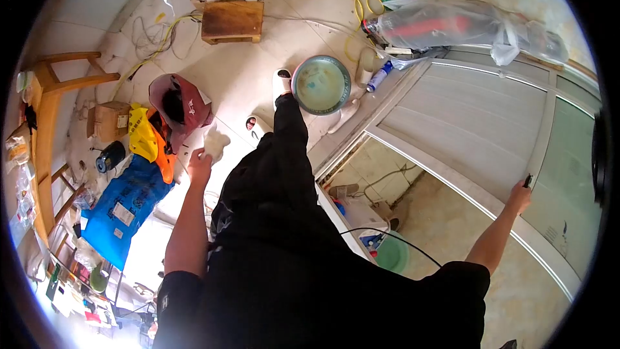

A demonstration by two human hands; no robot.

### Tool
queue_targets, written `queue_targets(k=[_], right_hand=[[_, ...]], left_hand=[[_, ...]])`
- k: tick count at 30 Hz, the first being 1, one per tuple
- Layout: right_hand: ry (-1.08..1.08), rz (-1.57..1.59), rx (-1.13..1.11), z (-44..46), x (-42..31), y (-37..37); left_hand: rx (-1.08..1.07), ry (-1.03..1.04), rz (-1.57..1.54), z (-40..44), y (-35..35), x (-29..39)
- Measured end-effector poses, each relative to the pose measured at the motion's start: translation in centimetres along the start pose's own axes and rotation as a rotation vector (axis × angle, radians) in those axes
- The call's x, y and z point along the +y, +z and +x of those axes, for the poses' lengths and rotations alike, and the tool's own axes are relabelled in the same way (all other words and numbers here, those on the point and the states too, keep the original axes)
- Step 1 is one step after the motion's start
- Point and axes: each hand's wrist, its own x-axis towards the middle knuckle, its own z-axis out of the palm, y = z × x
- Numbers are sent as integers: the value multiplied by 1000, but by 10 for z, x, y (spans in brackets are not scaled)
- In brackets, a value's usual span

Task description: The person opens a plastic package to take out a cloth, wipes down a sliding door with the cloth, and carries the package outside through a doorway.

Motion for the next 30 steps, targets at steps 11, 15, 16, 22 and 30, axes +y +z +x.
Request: queue_targets(k=[11, 15, 16, 22, 30], right_hand=[[-1, -6, 7, -93, 60, -22], [3, 34, -49, -130, 69, -46], [13, 32, -54, -136, 72, -49], [58, -56, -74, -168, 93, -58], [60, -33, -89, -205, 105, -75]], left_hand=[[-136, -8, -103, 2, 19, 9], [-151, -37, -178, 2, 21, -59], [-162, -81, -178, 1, 20, -76], [-126, -514, -367, -20, -3, -153], [-114, -668, -210, -26, -18, -218]])
